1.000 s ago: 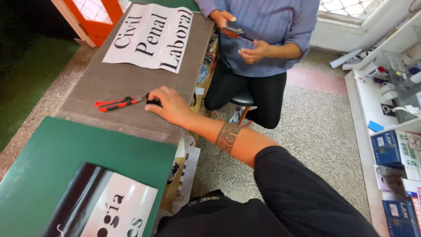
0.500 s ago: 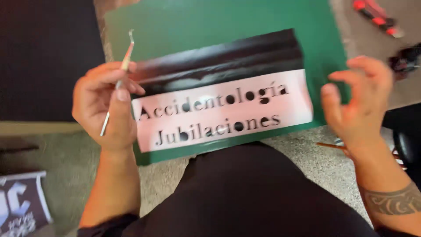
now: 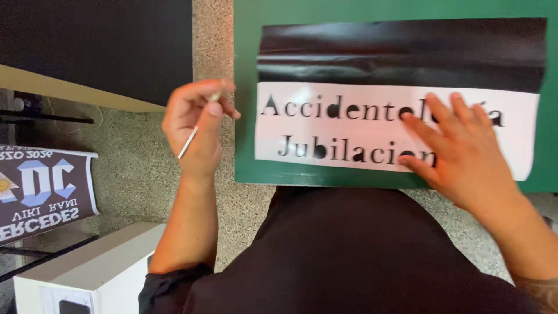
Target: Weeding excess vinyl from a cut sign using a pick tool
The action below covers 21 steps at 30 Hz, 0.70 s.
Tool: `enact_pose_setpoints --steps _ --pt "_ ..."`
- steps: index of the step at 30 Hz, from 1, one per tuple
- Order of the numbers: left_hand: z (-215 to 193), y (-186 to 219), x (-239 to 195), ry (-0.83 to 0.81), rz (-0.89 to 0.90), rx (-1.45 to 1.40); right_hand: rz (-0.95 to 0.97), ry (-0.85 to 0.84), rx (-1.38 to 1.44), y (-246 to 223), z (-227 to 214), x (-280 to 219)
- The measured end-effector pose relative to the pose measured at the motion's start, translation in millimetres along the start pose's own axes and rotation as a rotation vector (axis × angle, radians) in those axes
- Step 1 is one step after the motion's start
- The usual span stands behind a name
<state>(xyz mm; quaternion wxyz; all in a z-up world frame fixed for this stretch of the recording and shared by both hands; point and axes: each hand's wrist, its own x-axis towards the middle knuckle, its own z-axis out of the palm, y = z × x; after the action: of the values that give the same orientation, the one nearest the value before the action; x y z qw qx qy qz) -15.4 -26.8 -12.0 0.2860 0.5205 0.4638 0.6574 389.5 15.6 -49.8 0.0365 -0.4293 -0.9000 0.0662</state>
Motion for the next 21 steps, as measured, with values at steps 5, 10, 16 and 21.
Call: enact_pose_setpoints --steps 5,10,16,21 --pt "-18 6 -19 -0.134 -0.088 -0.060 -0.057 0.096 -0.124 -2 -11 -8" --pt "10 15 -19 -0.457 0.042 0.212 -0.224 0.234 0.138 -42 -34 7" --pt "20 11 -7 -0.439 0.161 0.251 -0.328 0.355 0.063 -82 -24 23" --pt "6 10 3 -0.191 0.040 0.082 -0.215 0.331 0.030 -68 -14 35"
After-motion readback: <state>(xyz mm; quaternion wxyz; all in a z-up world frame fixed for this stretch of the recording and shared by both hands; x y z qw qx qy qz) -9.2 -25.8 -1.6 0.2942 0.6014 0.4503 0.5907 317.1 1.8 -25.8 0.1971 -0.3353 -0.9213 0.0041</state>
